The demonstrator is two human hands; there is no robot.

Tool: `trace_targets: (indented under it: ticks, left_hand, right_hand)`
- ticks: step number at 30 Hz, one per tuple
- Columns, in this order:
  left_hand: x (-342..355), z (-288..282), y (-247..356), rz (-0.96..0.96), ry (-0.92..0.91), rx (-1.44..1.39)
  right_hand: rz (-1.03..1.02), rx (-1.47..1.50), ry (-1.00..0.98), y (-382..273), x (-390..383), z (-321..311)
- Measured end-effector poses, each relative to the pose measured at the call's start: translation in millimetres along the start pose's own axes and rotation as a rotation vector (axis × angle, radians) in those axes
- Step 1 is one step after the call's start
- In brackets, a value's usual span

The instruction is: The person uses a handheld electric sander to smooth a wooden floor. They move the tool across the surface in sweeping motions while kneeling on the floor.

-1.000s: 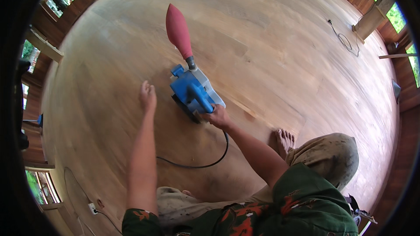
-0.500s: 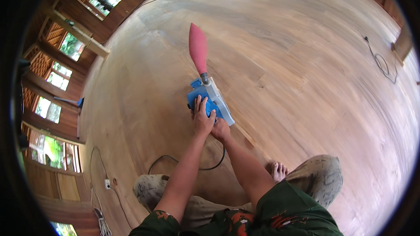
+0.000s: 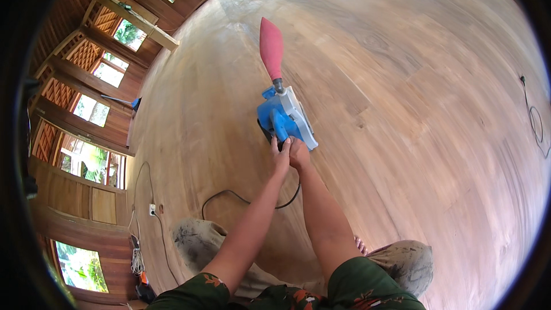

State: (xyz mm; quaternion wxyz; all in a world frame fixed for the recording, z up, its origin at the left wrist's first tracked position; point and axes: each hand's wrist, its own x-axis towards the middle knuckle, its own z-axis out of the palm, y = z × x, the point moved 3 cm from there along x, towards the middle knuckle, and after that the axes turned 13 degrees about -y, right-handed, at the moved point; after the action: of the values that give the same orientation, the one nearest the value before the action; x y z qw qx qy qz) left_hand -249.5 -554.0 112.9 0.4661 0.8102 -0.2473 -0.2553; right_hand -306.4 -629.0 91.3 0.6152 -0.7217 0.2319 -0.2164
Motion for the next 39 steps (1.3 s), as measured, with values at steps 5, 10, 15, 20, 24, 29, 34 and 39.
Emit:
trace_targets:
  ticks: [5,10,15,20,24,29,34,39]
  left_hand:
    - [4.6,1.8,6.0,-0.046,-0.030,0.039]
    - [1.9,9.7,20.7,-0.149,-0.069,-0.086]
    - [8.2,14.0,5.5,-0.104,-0.011,-0.156]
    - [-12.9,22.6,-30.1,0.122,0.190,-0.272]
    - [-70.5,45.4,-70.9,-0.195,0.300,0.191]
    - [-119.8,82.0,-103.3,-0.300,0.003,0.236]
    - [-124.3,93.7,-93.2,-0.003,0.018,0.074]
    - [-118.3,91.4,-85.8,0.036,0.019,0.053]
  right_hand:
    - [-0.012,-0.067,-0.047,7.5,1.3,-6.7]
    - [0.043,-0.073,-0.086,3.8,1.1,-15.2]
    - [0.034,-0.058,-0.024,1.9,-1.6,-13.1]
    - [0.078,-0.058,-0.015,7.3,-2.2,-11.6]
    - [0.086,-0.118,-0.089,8.8,2.1,-19.8]
    - [0.122,-0.075,-0.073,10.9,-0.8,-18.8]
    - [0.146,-0.110,-0.081,14.8,4.0,-11.8]
    - [0.117,-0.112,-0.084,26.7,10.5,-6.0]
